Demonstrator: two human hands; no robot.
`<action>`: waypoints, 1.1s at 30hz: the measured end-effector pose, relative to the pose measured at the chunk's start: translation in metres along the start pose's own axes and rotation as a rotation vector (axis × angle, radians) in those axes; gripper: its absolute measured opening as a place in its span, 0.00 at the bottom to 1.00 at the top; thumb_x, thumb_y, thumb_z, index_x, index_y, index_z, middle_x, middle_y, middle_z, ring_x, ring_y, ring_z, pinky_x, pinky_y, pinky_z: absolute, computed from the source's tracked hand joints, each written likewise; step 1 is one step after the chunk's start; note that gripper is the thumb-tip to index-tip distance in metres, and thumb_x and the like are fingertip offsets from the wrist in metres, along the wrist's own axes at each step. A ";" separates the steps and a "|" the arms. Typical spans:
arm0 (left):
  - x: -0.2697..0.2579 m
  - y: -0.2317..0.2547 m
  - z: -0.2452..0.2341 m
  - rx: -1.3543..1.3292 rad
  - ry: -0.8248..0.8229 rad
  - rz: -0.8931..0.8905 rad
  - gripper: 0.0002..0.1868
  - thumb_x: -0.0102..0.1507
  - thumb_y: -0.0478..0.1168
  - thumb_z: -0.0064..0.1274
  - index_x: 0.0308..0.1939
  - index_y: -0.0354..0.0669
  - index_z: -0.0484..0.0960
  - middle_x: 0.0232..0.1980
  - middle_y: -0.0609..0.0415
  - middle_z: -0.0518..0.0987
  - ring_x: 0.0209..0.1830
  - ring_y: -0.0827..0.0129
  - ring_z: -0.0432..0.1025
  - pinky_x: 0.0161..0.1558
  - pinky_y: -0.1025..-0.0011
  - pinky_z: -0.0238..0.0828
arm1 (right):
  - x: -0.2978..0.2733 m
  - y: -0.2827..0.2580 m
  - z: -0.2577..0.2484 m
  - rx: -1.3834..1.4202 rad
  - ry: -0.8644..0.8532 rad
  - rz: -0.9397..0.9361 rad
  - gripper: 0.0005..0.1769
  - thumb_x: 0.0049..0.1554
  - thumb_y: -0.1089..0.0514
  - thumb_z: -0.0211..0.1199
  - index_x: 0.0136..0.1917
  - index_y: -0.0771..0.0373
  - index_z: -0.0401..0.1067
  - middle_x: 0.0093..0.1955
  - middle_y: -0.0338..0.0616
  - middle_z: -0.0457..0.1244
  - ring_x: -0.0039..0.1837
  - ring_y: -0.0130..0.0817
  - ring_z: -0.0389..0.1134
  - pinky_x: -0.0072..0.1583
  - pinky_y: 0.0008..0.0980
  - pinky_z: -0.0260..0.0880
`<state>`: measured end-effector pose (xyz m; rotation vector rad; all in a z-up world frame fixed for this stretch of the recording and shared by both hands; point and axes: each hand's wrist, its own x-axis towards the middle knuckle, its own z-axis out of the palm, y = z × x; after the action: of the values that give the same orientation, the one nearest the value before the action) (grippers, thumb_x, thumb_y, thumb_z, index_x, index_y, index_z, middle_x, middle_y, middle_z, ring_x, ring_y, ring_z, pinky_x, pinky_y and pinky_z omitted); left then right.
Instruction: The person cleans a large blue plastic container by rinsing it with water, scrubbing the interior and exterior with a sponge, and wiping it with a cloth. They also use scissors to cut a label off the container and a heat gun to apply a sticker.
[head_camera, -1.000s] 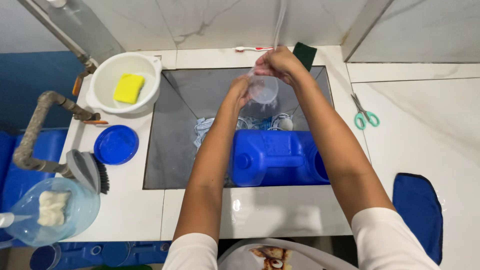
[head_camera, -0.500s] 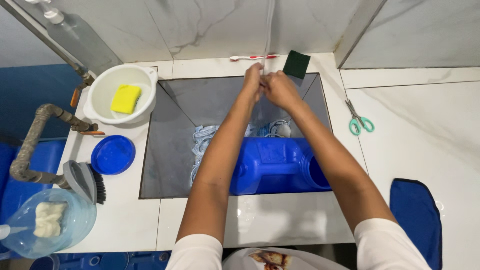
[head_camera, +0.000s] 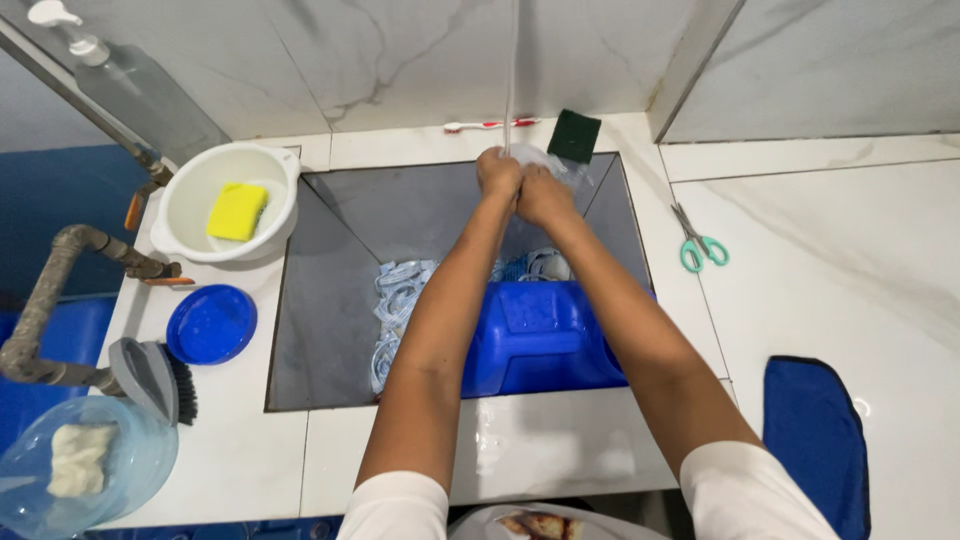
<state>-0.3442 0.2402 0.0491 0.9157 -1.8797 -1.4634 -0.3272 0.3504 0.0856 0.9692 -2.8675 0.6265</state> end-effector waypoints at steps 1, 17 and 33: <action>0.000 0.004 -0.004 -0.010 0.030 0.000 0.22 0.55 0.32 0.51 0.53 0.30 0.81 0.52 0.33 0.81 0.54 0.47 0.76 0.57 0.59 0.70 | 0.002 0.000 0.005 -0.017 0.016 0.004 0.22 0.52 0.50 0.64 0.53 0.69 0.75 0.54 0.64 0.68 0.57 0.59 0.70 0.57 0.54 0.70; 0.028 -0.103 -0.292 0.847 0.052 0.267 0.13 0.63 0.41 0.52 0.41 0.32 0.84 0.46 0.33 0.81 0.48 0.41 0.76 0.52 0.49 0.72 | 0.056 -0.014 0.000 0.897 -0.399 0.347 0.12 0.56 0.59 0.66 0.53 0.62 0.75 0.42 0.39 0.67 0.39 0.27 0.67 0.40 0.32 0.70; -0.020 -0.120 -0.312 0.906 -0.147 0.388 0.12 0.61 0.39 0.56 0.44 0.34 0.81 0.49 0.35 0.80 0.51 0.40 0.75 0.52 0.48 0.72 | 0.012 -0.017 -0.052 0.227 -0.228 -0.178 0.35 0.46 0.71 0.56 0.67 0.55 0.73 0.63 0.55 0.67 0.65 0.50 0.68 0.65 0.41 0.67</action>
<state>-0.0673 0.0581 0.0030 0.7370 -2.6937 -0.4169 -0.3306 0.3521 0.1418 1.3956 -2.8972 0.8917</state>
